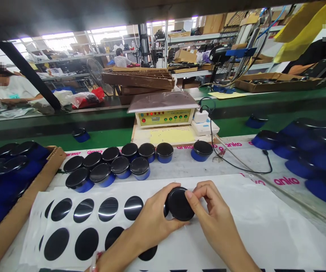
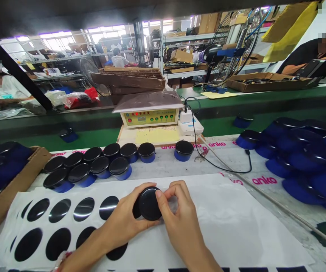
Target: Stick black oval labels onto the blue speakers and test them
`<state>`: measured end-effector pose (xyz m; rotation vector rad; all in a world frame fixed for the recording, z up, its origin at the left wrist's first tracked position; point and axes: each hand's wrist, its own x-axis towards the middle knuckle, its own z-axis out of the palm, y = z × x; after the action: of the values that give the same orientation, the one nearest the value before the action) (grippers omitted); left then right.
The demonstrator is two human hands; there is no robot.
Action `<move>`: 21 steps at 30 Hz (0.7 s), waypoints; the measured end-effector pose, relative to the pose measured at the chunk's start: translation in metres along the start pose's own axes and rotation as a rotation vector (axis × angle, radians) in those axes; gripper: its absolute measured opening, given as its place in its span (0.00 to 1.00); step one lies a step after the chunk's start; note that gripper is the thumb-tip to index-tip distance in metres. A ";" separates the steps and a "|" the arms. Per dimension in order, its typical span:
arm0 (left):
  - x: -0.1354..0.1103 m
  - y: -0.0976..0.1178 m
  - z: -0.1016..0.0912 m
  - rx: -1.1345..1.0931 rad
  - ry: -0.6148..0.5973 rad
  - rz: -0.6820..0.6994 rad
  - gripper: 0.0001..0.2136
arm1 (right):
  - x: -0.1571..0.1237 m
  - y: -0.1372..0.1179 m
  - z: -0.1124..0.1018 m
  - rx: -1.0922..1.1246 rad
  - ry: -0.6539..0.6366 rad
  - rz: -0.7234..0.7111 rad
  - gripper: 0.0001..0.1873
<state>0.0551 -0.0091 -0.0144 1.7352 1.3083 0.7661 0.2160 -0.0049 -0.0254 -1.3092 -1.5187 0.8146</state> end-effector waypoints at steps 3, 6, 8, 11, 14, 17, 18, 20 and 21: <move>-0.001 -0.001 0.001 0.005 0.007 0.001 0.30 | 0.000 -0.001 0.000 -0.050 0.010 -0.025 0.12; -0.001 -0.002 0.001 0.000 0.010 0.005 0.30 | 0.000 -0.002 0.000 -0.098 0.022 -0.044 0.12; -0.002 -0.003 0.001 -0.003 0.006 0.009 0.30 | 0.000 -0.003 0.000 -0.122 0.034 -0.059 0.12; -0.002 -0.004 0.001 0.002 -0.001 0.012 0.30 | -0.001 -0.004 0.001 -0.149 0.058 -0.100 0.11; -0.003 -0.005 0.001 0.031 -0.002 0.018 0.31 | 0.000 -0.007 0.001 -0.188 0.051 -0.127 0.12; -0.004 -0.007 0.001 0.067 0.007 0.046 0.32 | 0.004 -0.007 -0.006 -0.256 -0.040 -0.083 0.13; -0.004 -0.008 0.001 0.080 0.014 0.058 0.32 | 0.007 -0.007 -0.010 -0.300 -0.081 -0.036 0.14; -0.003 -0.009 0.001 0.113 0.031 0.083 0.32 | 0.016 -0.007 -0.021 -0.397 -0.149 0.083 0.18; -0.003 -0.011 0.001 0.132 0.039 0.095 0.31 | 0.021 -0.008 -0.027 -0.432 -0.166 0.133 0.19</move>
<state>0.0498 -0.0108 -0.0241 1.9076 1.3362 0.7865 0.2386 0.0119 -0.0040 -1.7054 -1.8232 0.7141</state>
